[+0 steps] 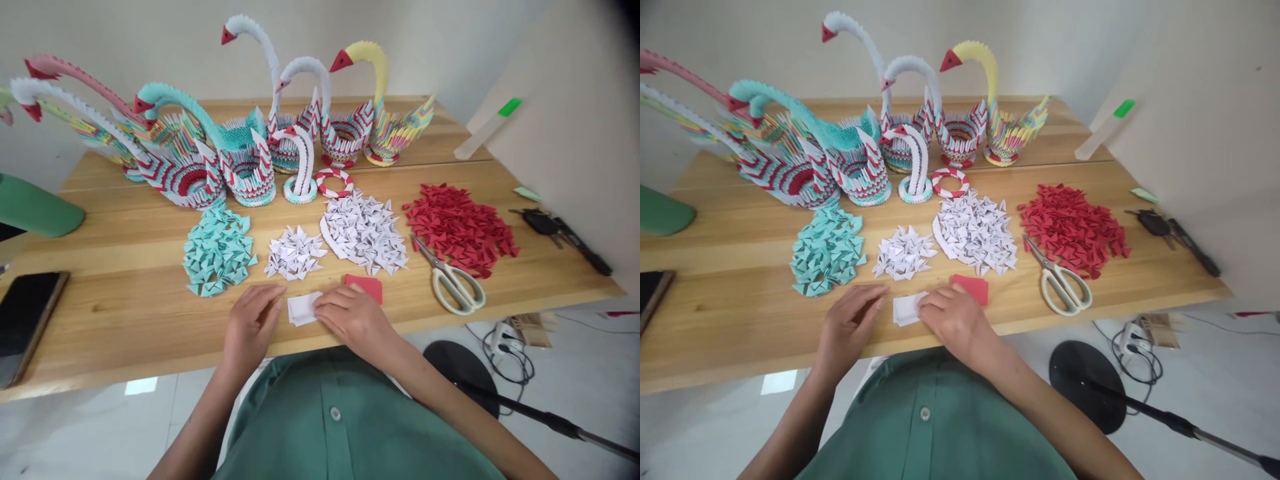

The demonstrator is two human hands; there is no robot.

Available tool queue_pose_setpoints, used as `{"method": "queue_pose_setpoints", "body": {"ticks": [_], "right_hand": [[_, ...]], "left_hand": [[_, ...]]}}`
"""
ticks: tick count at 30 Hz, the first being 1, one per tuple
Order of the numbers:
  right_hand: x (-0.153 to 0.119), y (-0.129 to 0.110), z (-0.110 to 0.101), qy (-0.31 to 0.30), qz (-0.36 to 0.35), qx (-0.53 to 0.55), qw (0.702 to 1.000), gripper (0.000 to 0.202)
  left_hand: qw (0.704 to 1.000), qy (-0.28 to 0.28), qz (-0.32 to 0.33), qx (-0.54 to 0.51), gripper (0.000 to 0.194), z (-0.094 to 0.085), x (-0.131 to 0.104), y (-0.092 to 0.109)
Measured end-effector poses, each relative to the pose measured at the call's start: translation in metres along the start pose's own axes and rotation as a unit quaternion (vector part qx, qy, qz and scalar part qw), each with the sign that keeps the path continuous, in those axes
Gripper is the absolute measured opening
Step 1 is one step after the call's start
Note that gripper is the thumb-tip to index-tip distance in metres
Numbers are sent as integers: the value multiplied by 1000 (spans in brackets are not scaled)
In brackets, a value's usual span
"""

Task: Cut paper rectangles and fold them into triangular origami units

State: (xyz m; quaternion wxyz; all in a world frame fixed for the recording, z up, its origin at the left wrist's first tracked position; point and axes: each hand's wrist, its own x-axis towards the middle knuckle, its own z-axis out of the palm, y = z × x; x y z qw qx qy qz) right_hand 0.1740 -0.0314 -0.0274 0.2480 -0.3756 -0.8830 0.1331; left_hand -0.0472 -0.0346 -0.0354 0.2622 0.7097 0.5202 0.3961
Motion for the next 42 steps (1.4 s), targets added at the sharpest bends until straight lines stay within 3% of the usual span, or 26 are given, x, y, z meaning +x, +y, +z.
{"method": "queue_pose_setpoints", "body": {"ticks": [18, 28, 33, 37, 42], "right_hand": [[2, -1, 0, 19, 5, -5, 1000, 21], [5, -5, -7, -34, -7, -13, 999, 10], [8, -9, -7, -70, -14, -64, 995, 16], [8, -7, -5, -56, -41, -78, 995, 8], [5, -3, -2, -36, -49, -64, 996, 13]], "left_hand": [[1000, -1, -5, -10, 20, 0, -1, 2], [999, 25, -33, -7, 18, -5, -16, 5], [999, 24, -39, 2, 17, -6, -19, 5], [999, 19, -27, 3, 18, -6, -19, 6], [1000, 16, -25, 2, 18, -6, -18, 7]]}}
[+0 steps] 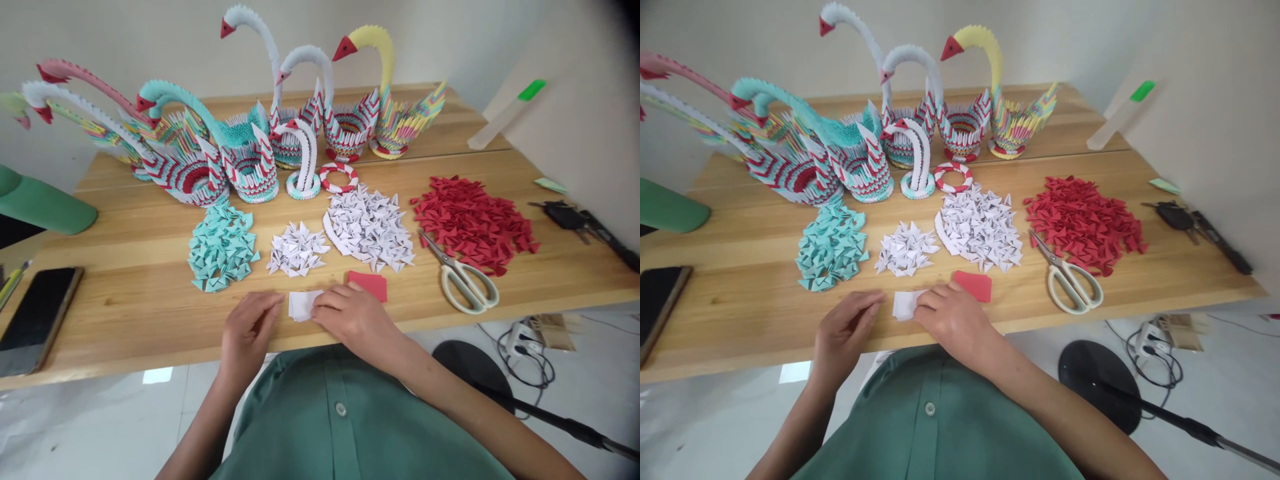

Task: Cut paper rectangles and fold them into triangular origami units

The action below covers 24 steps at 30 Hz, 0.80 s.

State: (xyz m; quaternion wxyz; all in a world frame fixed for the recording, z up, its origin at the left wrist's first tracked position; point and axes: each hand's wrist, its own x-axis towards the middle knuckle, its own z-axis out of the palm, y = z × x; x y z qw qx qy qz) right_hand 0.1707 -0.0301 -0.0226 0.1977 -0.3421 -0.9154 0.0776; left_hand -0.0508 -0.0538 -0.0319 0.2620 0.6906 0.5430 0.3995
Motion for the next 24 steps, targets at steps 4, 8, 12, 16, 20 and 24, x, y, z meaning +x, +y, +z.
{"method": "queue_pose_setpoints", "body": {"ticks": [4, 8, 12, 16, 20, 24], "right_hand": [[1, -1, -1, -16, 9, 5, 1000, 16], [2, -2, -3, -33, 20, 24, 999, 17], [1, 0, -3, -41, 31, 43, 998, 19], [2, 2, -2, -23, 24, 77, 996, 18], [3, 2, -3, -20, 43, 109, 993, 21], [2, 9, -20, 9, 136, 167, 976, 14]], "left_hand": [[1000, -12, 12, -11, 18, 0, 0, 0], [1000, -18, 11, -14, 18, 0, 0, 0], [999, -21, 16, -18, 18, 0, -1, 0], [1000, -22, 14, -13, 19, -2, -1, 1], [998, -23, 62, 8, 18, -2, 0, 5], [983, -42, 160, 77, 9, 5, 2, 9]]}}
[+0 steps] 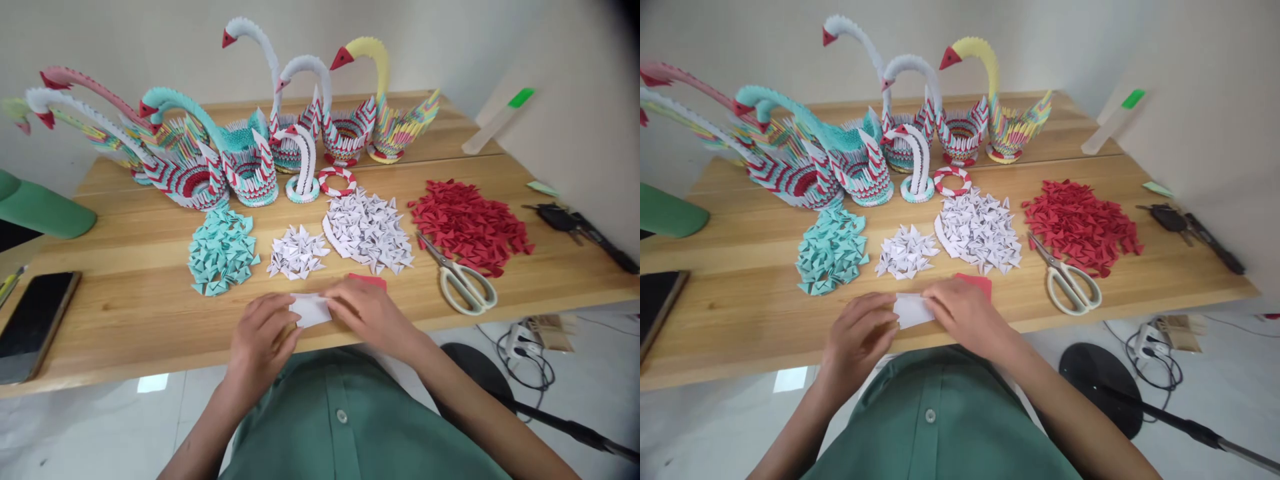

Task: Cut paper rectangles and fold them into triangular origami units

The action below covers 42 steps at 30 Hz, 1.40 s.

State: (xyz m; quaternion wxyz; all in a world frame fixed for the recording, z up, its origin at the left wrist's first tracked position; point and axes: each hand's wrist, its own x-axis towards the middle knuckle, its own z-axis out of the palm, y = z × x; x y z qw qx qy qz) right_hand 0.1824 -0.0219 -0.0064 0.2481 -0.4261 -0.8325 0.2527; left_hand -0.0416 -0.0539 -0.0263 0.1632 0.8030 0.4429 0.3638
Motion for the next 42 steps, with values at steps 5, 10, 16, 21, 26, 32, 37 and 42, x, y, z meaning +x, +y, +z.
{"method": "queue_pose_setpoints", "body": {"ticks": [5, 10, 16, 21, 26, 32, 37, 42], "right_hand": [[-3, -1, -36, 72, 82, 40, 993, 9], [-8, 2, -41, 115, 126, 73, 983, 19], [-6, 0, -34, 66, 148, 115, 980, 34], [-3, -7, -37, 44, 105, 124, 986, 34], [-13, 7, -39, 169, 50, 117, 977, 16], [-9, 13, -27, 175, -66, 111, 976, 5], [-8, 7, -20, 214, -3, 190, 958, 13], [-9, 3, -17, 203, 22, 209, 956, 12]], "left_hand": [[992, -89, 40, 80, 22, 16, 11, 0], [992, -96, 0, 78, 24, 25, 22, -5], [970, -34, -140, -194, 36, 11, 41, 11], [902, -35, -259, -343, 18, 14, 62, 31], [832, 34, -358, -423, 24, 26, 68, 32], [818, 33, -352, -454, 25, 33, 60, 33], [840, -15, -250, -481, 37, 30, 51, 29], [868, 2, -275, -413, 27, 31, 50, 32]]}}
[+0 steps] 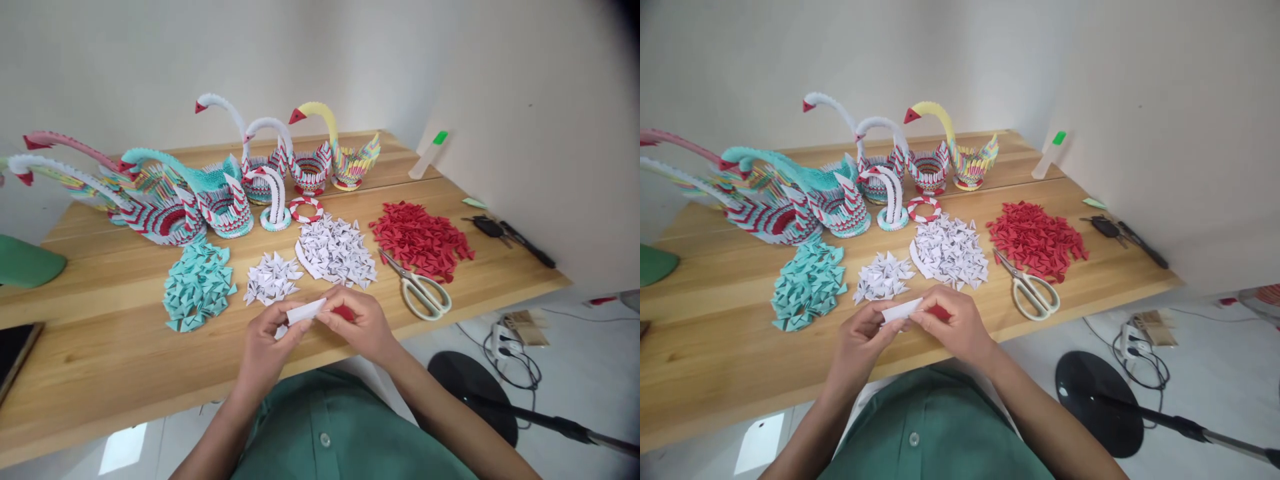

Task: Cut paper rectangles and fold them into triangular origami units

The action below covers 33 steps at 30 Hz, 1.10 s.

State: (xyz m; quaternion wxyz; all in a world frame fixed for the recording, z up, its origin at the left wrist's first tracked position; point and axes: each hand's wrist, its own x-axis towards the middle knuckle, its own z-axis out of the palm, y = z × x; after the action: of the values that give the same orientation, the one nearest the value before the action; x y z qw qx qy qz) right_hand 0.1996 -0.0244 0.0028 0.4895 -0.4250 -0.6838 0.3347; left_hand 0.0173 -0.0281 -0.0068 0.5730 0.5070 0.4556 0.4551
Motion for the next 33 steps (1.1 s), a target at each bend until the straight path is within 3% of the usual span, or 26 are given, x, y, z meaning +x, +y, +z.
{"method": "queue_pose_setpoints", "body": {"ticks": [2, 6, 9, 33], "right_hand": [[-1, 0, 3, 7, 27, 2, 1000, 12], [-6, 4, 10, 41, 108, 13, 993, 10], [-9, 8, 12, 45, 141, 36, 988, 27], [-1, 4, 13, 51, 112, -33, 992, 16]], "left_hand": [[999, 34, -3, 13, 16, 5, 0, 0], [999, 50, -5, 3, 11, 10, 0, 0], [998, 57, -13, -7, 10, 12, 0, 0], [997, 67, -41, 6, 20, 17, 7, 0]]}}
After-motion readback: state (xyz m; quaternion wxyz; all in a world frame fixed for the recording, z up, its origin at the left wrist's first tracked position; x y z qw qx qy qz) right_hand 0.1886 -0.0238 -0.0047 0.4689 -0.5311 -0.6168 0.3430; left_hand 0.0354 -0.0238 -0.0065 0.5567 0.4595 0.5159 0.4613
